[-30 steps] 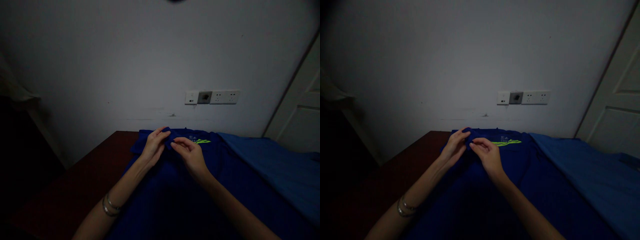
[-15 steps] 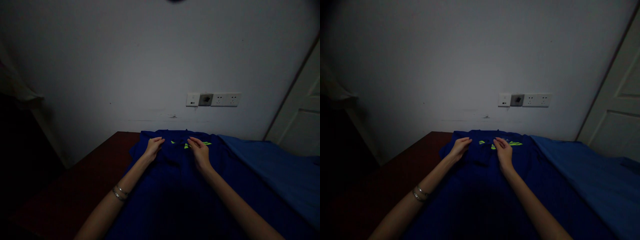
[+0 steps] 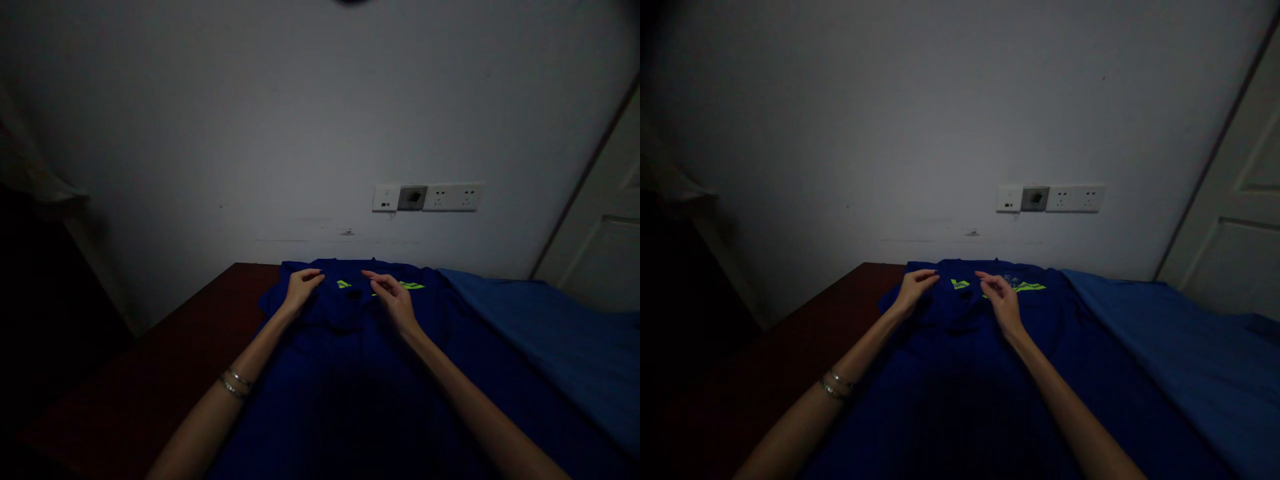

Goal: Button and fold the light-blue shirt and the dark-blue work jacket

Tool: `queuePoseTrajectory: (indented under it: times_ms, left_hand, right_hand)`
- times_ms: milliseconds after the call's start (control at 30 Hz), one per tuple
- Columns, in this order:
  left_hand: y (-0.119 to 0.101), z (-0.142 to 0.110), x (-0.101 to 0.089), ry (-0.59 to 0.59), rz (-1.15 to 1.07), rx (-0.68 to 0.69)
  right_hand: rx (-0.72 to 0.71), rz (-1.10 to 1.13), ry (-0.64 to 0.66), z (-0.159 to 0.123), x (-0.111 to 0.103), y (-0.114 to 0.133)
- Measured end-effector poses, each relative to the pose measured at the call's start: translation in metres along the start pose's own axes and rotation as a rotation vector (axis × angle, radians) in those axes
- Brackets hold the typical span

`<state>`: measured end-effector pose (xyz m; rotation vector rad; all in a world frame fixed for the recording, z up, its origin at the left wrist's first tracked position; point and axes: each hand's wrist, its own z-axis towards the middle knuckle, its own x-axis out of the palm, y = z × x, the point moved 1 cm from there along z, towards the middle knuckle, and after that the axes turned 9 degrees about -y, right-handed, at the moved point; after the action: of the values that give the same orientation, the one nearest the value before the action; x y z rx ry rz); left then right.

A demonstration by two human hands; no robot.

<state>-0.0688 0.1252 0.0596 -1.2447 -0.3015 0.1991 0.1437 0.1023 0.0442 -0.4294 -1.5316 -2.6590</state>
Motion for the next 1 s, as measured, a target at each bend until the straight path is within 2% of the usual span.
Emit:
queuePoseTrajectory:
  times_ms: [100, 200, 333, 433, 533, 667, 733, 900, 1000]
  left_hand:
    - [-0.004, -0.008, 0.006, 0.058, -0.044, -0.041]
    - [-0.009, -0.018, 0.013, 0.156, -0.057, -0.088]
    - [-0.012, -0.029, 0.021, 0.231, -0.065, -0.080]
    - [-0.012, -0.034, 0.024, 0.271, -0.070, -0.072]
    - [-0.009, -0.035, 0.025, 0.257, -0.062, -0.064]
    - [-0.008, -0.036, 0.026, 0.198, -0.052, -0.045]
    - [-0.008, -0.037, 0.026, 0.180, -0.039, -0.042]
    - [-0.007, -0.037, 0.025, 0.169, 0.010, -0.030]
    - [-0.006, -0.037, 0.026, 0.172, 0.027, -0.035]
  right_hand:
    - [-0.044, -0.009, 0.147, -0.014, 0.014, 0.020]
    - [-0.026, -0.040, 0.217, -0.022, 0.020, 0.026]
    - [0.006, -0.073, 0.202, -0.022, 0.021, 0.019]
    - [-0.021, -0.127, 0.162, -0.019, 0.019, 0.014]
    - [-0.080, -0.202, 0.125, -0.015, 0.017, 0.011]
    - [-0.068, -0.264, 0.104, -0.013, 0.014, 0.008]
    - [-0.062, -0.279, 0.120, -0.012, 0.013, 0.008]
    - [-0.041, -0.262, 0.252, -0.013, 0.013, 0.010]
    - [-0.010, -0.211, 0.213, -0.014, 0.016, 0.012]
